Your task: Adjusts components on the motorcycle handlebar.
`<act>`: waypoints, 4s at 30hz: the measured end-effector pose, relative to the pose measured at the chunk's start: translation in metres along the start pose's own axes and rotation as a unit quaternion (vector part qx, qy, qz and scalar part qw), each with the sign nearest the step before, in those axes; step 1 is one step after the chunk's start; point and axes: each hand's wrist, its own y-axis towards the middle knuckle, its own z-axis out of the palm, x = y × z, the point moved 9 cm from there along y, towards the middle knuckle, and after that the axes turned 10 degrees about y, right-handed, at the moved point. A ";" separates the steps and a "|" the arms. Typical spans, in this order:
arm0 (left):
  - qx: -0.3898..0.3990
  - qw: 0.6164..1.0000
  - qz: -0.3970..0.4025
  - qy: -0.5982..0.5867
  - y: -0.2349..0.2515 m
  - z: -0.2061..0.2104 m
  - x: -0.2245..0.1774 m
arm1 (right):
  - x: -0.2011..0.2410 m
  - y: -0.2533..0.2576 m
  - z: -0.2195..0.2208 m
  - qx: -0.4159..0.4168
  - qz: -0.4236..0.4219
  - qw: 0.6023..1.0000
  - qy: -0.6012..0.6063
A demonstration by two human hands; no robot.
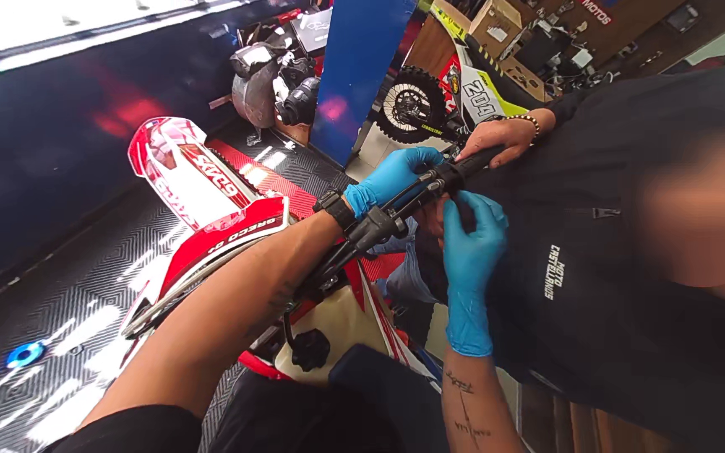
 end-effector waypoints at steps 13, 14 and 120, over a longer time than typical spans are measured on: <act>0.008 0.995 -0.052 -0.086 -0.004 0.004 0.004 | 0.004 0.011 0.015 -0.035 0.043 0.994 -0.095; 0.008 0.995 -0.050 -0.083 -0.004 0.003 0.004 | 0.006 0.009 0.016 -0.040 0.039 0.993 -0.104; -0.033 0.991 -0.030 -0.129 -0.011 0.009 -0.005 | -0.013 -0.031 0.040 -0.295 0.148 0.928 0.173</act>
